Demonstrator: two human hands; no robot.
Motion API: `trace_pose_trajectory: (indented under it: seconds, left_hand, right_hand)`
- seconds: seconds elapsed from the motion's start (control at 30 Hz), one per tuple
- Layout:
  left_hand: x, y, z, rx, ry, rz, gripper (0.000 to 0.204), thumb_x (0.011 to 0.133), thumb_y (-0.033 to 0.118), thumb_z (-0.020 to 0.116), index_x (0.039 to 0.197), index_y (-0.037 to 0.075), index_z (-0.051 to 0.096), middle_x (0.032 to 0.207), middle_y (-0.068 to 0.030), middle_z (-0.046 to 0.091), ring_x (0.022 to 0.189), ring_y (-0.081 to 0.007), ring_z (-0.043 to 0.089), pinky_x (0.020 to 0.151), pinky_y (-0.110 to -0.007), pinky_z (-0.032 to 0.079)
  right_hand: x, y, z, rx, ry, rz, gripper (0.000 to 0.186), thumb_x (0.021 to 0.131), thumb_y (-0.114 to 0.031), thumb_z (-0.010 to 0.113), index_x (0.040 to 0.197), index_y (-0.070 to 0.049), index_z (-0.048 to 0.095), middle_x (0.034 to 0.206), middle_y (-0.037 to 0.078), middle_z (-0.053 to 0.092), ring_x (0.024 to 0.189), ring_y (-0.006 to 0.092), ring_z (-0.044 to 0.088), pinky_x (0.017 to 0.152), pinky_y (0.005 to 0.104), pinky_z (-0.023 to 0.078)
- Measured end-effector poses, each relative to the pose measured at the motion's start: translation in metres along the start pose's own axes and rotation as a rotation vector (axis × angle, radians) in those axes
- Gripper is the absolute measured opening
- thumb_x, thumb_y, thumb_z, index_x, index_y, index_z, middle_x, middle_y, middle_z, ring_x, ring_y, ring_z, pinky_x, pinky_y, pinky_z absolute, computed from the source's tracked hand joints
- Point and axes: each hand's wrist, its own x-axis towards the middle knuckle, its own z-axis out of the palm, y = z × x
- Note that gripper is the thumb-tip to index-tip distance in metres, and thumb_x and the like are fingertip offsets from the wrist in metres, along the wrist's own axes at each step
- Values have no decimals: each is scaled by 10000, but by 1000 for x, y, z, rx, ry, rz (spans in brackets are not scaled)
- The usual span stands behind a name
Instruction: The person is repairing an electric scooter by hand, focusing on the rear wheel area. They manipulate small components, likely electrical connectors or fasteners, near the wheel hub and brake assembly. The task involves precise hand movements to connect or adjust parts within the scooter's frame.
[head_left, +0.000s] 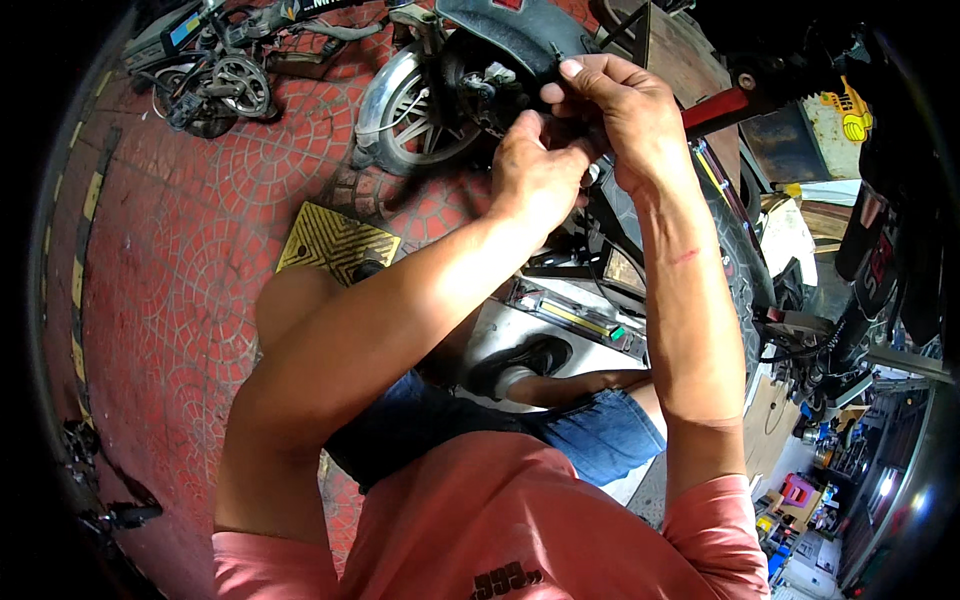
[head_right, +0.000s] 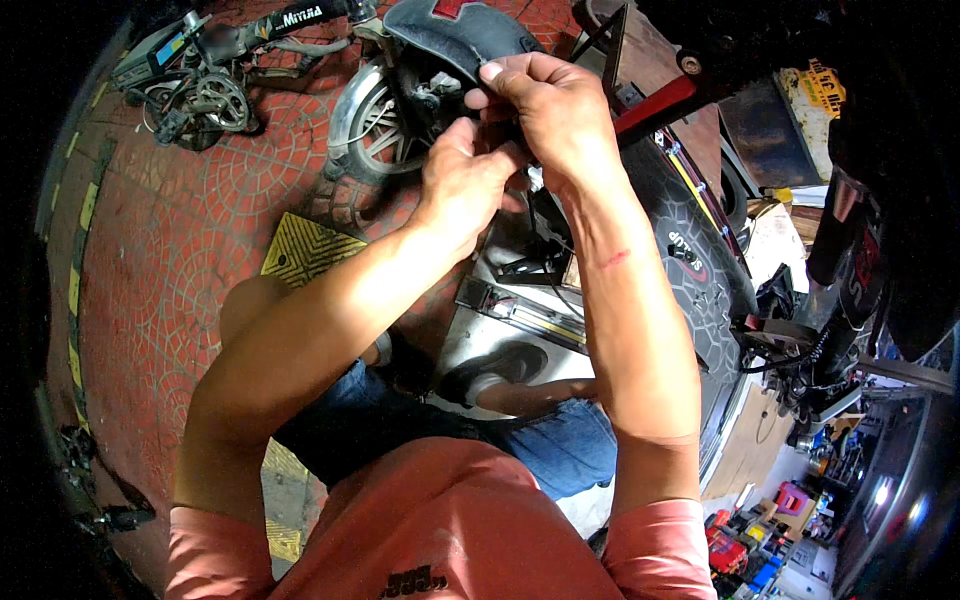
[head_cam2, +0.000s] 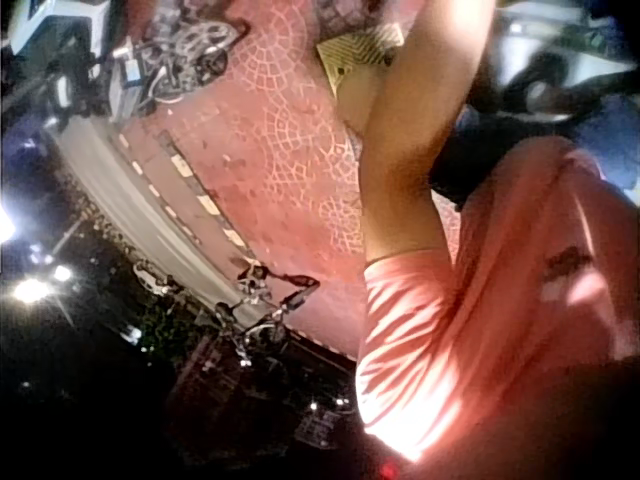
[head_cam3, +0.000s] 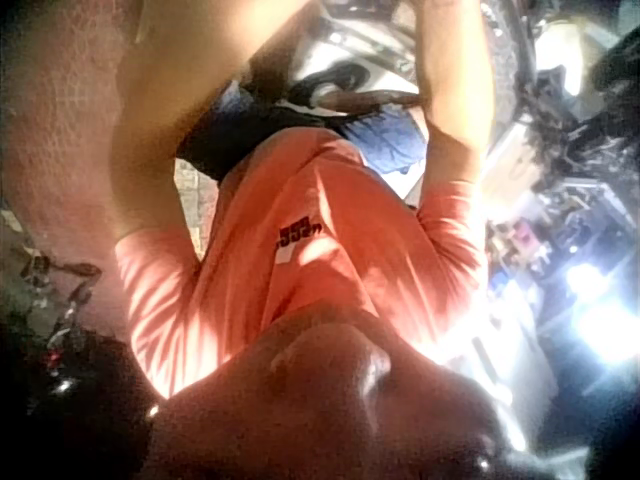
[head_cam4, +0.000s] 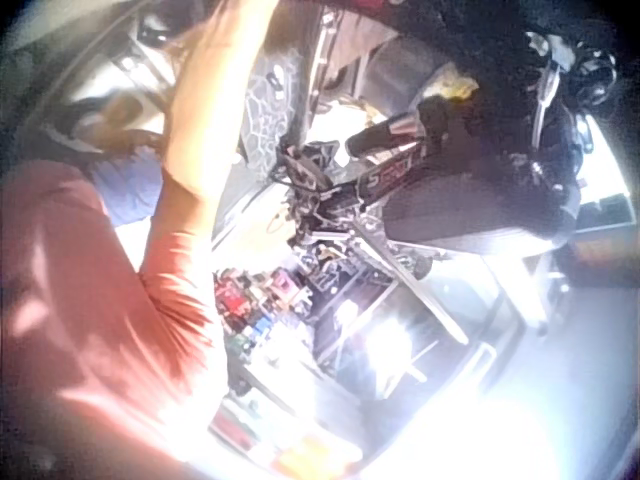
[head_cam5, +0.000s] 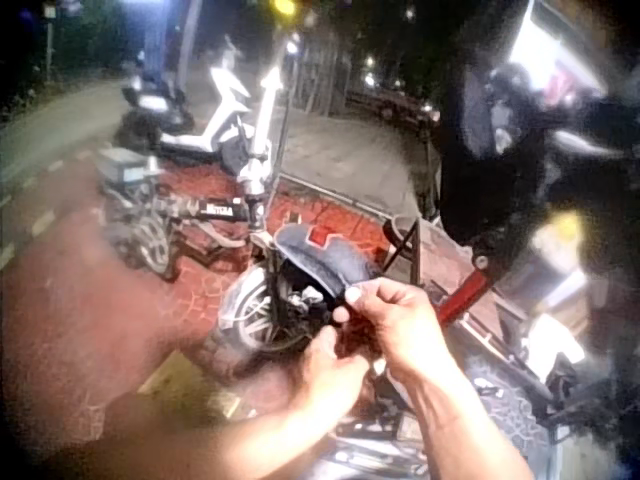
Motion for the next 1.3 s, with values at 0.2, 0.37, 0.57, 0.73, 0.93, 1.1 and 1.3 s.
trace_pose_trajectory:
  seconds: [0.2, 0.37, 0.57, 0.73, 0.93, 1.1, 1.3]
  left_hand:
    - [-16, -9, 2, -62, -47, 189, 150, 1022, 150, 756, 1099, 39, 693, 920, -28, 735, 707, -96, 666, 566, -262, 559]
    - [-46, -4, -10, -17, -92, 195, 121, 1057, 129, 710, 1125, 29, 718, 974, -60, 770, 724, -88, 663, 673, -251, 570]
    - [-39, -16, -14, -125, -104, 225, 159, 1067, 166, 684, 1078, 18, 741, 941, -40, 778, 751, -77, 671, 681, -260, 589]
    - [-26, -22, -6, -390, -204, 113, 148, 1098, 166, 633, 1147, 52, 714, 1131, -62, 746, 914, -121, 680, 850, -365, 616]
    - [-6, -22, 17, -691, -283, 10, 211, 1085, 159, 554, 1214, 68, 693, 1074, -52, 734, 951, -164, 717, 833, -376, 642]
    - [13, -37, 20, -749, -232, -158, 304, 1109, 206, 492, 1341, 68, 631, 1162, -74, 729, 1020, -211, 733, 813, -409, 642]
    - [13, -29, 21, -794, -84, -235, 351, 1153, 346, 514, 1411, 122, 594, 1289, -60, 706, 1122, -196, 707, 925, -408, 622]
  right_hand:
    - [-7, -28, -10, -9, -151, 95, 165, 1068, -154, 680, 1115, -4, 728, 880, 92, 765, 733, 153, 708, 663, 286, 593]
    - [-3, -35, -28, 52, -421, 253, 172, 1059, -156, 688, 1145, -10, 723, 935, 68, 778, 804, 136, 725, 659, 263, 581]
    - [-7, -42, -18, -39, -368, 178, 130, 999, -156, 786, 1035, -36, 753, 944, 62, 794, 821, 128, 727, 687, 259, 563]
    - [8, -34, -7, -446, -265, -94, 136, 958, -123, 818, 917, -26, 732, 835, 25, 727, 719, 115, 622, 646, 292, 510]
    - [26, -18, -1, -1032, -52, -335, 242, 862, -221, 870, 941, -23, 756, 841, 169, 769, 779, 315, 758, 757, 424, 585]
    - [27, -6, 2, -1382, 29, -418, 280, 862, -244, 843, 1049, -49, 770, 940, 240, 776, 919, 440, 762, 835, 513, 612]
    - [29, 8, 12, -1550, -17, -420, 282, 866, -260, 829, 1061, -70, 760, 944, 213, 773, 924, 445, 745, 810, 531, 599]
